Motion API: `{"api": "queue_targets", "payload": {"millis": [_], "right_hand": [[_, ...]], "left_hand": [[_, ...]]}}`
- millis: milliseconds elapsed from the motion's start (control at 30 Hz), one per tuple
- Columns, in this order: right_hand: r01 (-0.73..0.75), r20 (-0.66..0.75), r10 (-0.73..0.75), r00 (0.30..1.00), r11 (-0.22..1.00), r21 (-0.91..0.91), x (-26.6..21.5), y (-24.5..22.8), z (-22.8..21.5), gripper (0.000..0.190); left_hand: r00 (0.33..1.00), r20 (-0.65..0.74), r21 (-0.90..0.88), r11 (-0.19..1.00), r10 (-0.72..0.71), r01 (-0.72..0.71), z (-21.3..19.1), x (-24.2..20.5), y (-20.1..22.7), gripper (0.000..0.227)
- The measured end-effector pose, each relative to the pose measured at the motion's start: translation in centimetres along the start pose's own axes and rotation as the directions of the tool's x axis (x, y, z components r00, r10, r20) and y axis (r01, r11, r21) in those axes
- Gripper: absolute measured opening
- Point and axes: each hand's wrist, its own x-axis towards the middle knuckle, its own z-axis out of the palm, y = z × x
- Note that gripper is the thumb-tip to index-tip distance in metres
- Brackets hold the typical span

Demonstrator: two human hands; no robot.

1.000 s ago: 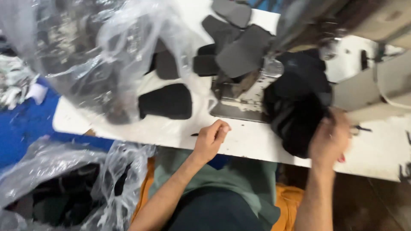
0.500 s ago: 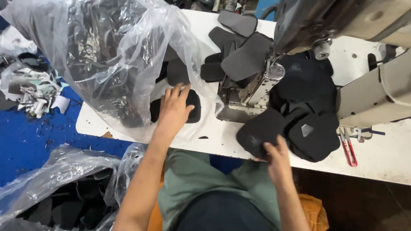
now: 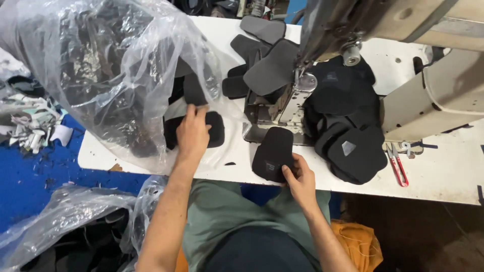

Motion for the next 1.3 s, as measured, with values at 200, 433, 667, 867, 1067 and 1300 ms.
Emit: {"api": "queue_targets", "payload": {"millis": [200,433,667,867,1067,1300], "right_hand": [[-0.097,-0.032,0.097,0.995,0.995,-0.014,0.4,2.3,-1.5,0.041],[-0.274,0.186,0.255,0.949,0.958,0.082,1.5,0.0,-1.5,0.04],[-0.296,0.167,0.284,0.944,0.954,0.052,2.0,0.9,-2.0,0.042],[-0.333,0.178,0.313,0.933,0.938,0.098,1.5,1.0,-2.2,0.042],[-0.296,0.204,0.27,0.941,0.949,0.11,1.4,-0.6,-2.0,0.045],[-0.275,0.194,0.26,0.946,0.96,0.056,1.4,-0.9,-1.7,0.042]], "left_hand": [[0.911,-0.401,-0.203,0.96,0.097,-0.191,-4.5,-4.6,3.6,0.029],[0.959,-0.206,-0.71,0.645,0.196,-0.285,-0.3,-7.3,6.7,0.024],[0.974,0.17,-0.676,0.737,0.147,0.007,8.2,-7.8,6.4,0.025],[0.989,0.062,-0.649,0.758,0.137,-0.064,7.9,-8.3,6.4,0.026],[0.99,0.024,-0.58,0.809,0.142,-0.102,7.6,-8.4,7.5,0.025],[0.987,0.002,-0.562,0.817,0.16,-0.131,8.0,-8.4,7.1,0.023]]}}
